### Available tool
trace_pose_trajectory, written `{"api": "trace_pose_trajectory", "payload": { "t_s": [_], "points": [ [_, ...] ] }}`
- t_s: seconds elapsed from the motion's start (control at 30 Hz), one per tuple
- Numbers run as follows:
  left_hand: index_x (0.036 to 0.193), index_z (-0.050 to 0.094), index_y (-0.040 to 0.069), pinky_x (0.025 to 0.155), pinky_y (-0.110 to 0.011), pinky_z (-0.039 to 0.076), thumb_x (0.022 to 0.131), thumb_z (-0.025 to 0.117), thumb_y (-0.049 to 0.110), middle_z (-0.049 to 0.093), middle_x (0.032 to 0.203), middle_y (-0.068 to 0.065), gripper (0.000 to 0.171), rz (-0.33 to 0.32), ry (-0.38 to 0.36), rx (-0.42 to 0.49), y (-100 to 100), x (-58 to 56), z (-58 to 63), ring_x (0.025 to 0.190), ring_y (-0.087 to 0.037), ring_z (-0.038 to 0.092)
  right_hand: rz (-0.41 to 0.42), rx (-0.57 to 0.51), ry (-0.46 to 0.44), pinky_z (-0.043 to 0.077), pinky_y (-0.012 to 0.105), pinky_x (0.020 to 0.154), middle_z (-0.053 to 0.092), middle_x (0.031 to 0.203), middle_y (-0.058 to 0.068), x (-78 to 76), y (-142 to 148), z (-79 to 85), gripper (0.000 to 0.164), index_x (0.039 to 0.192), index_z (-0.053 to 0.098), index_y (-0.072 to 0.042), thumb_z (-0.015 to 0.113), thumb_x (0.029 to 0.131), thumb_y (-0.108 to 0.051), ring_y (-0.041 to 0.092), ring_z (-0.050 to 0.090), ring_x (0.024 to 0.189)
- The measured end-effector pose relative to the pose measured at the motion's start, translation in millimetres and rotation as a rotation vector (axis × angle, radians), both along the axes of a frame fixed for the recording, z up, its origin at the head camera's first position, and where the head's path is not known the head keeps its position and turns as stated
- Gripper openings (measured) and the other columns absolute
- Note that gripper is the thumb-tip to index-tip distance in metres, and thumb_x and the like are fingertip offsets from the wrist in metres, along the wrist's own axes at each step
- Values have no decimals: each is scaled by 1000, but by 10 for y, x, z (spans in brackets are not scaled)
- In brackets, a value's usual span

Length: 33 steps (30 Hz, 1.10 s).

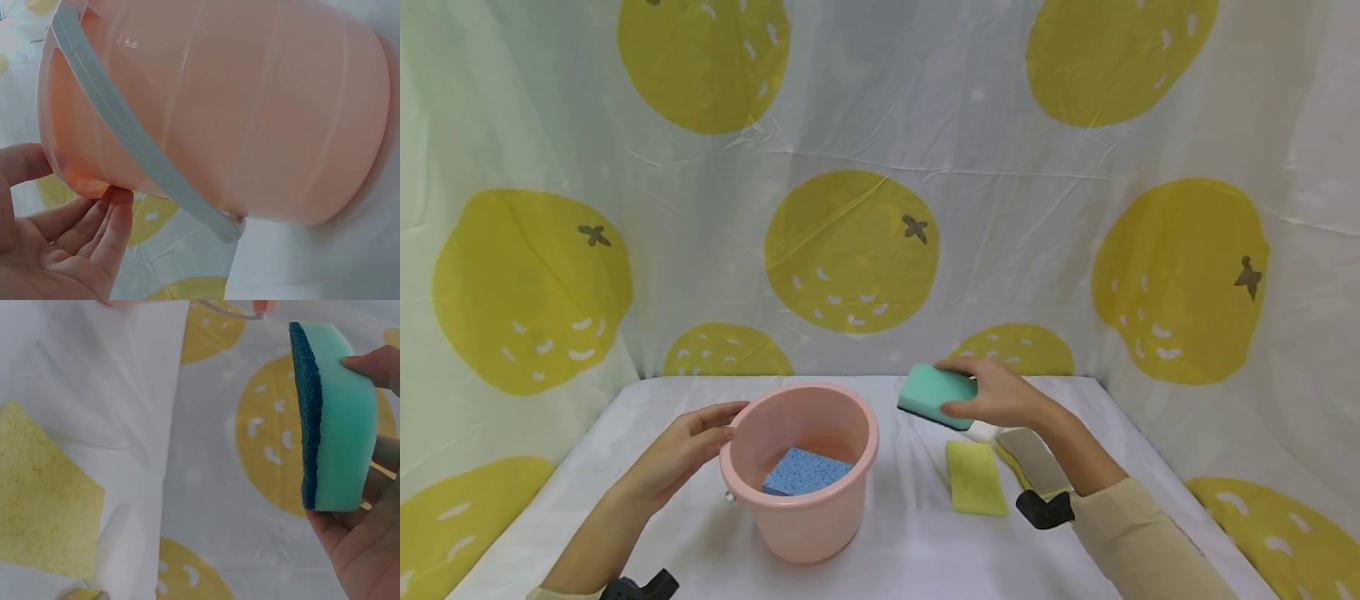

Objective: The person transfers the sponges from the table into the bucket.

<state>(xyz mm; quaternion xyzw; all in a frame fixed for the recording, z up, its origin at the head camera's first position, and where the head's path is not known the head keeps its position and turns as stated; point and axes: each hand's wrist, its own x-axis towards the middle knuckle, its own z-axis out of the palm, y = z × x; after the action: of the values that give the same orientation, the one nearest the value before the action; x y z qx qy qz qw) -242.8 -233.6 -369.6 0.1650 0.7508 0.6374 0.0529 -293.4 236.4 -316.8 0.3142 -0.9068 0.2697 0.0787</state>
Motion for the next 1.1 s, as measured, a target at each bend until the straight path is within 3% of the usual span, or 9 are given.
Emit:
{"api": "trace_pose_trajectory", "payload": {
  "t_s": [0.3, 0.7, 1.1],
  "points": [
    [150, 47, -4, 105, -27, 45, 103, 62, 14, 55, 147, -18, 53, -6, 4, 34, 21, -6, -25, 132, -29, 54, 31, -23, -1, 53, 44, 83, 67, 129, 13, 9, -213, 109, 62, 141, 62, -3, 79, 88, -30, 25, 62, 102],
    [152, 46, -2, 106, -27, 43, 104, 61, 16, 52, 150, -17, 54, 42, -22, 24, 33, 109, 22, 137, -29, 50, 78, -2, -43, 53, 44, 85, 62, 137, 14, -29, -530, 279, 68, 146, 58, -5, 77, 88, -37, 29, 61, 110],
    [153, 43, -4, 105, -26, 43, 105, 59, 18, 49, 152, -19, 56, 34, -22, 70, 53, 131, -38, 140, -29, 46, 176, 28, -32, 52, 44, 88, 62, 139, 11, -134, -859, 392, 67, 147, 57, -7, 75, 90, -37, 25, 61, 112]
  ]
}}
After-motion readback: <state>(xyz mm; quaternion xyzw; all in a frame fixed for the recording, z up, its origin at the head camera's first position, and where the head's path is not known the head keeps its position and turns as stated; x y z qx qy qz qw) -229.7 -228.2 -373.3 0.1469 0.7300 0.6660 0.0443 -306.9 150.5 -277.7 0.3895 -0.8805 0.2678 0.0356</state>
